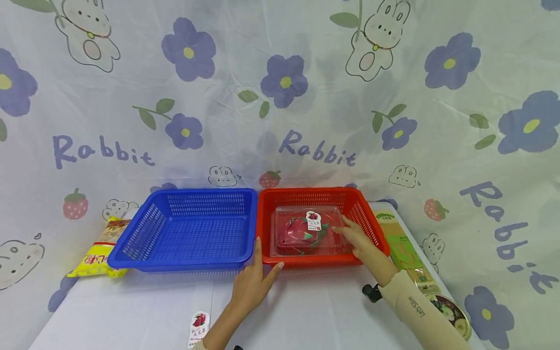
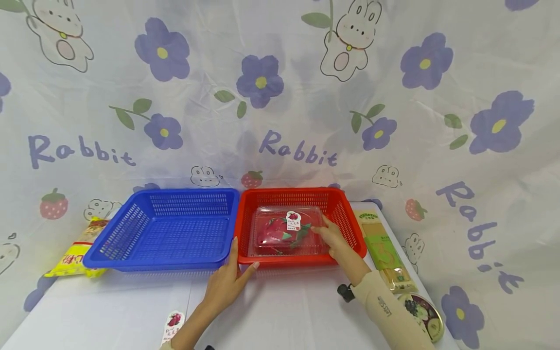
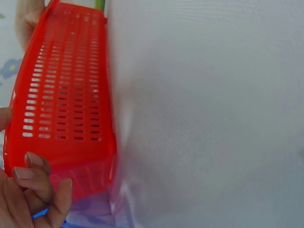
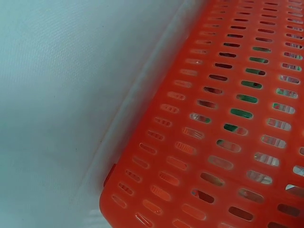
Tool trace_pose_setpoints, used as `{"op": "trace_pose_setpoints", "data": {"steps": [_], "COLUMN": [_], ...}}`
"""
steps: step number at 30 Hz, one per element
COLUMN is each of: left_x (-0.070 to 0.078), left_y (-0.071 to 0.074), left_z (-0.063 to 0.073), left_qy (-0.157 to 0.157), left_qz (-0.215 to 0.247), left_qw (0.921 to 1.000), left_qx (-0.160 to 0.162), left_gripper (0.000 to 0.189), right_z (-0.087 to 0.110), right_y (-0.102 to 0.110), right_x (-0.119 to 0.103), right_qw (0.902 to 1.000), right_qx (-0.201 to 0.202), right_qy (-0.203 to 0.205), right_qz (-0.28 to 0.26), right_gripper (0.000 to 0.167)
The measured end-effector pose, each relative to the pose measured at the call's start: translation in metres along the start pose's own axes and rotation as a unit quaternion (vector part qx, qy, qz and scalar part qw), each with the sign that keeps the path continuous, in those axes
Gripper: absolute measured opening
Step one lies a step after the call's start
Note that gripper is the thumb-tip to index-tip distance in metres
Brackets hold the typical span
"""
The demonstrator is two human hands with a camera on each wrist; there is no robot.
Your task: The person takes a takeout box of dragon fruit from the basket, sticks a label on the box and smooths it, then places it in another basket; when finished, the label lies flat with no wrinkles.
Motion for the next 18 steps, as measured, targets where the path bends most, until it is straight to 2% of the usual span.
{"op": "trace_pose_setpoints", "data": {"steps": [12, 18], "left_x": [-0.005, -0.002], "left_y": [0.002, 0.01], "left_z": [0.002, 0.007], "left_qy": [-0.001, 0.001], "left_qz": [0.011, 0.018], "left_qw": [0.9999, 0.9997], "left_qx": [-0.005, -0.014], "left_gripper": [0.098, 0.096], "right_z": [0.002, 0.008], "right_y": [0.001, 0.001], "right_x": [0.001, -0.004], "right_qw": [0.9998, 0.9994], "right_qx": [0.016, 0.024], "right_qy": [0.004, 0.016], "right_qz": [-0.007, 0.02], "right_gripper": [0.078, 0.077]}}
Point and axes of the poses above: each hand's wrist, its own z-axis away from the middle knuckle, its own y-axis out of the back of the hand, x = y × z, the point moved 5 cm from there along -z, towards the middle knuckle, and after that the axes turned 8 degrees about -x, right-handed, at the moved point
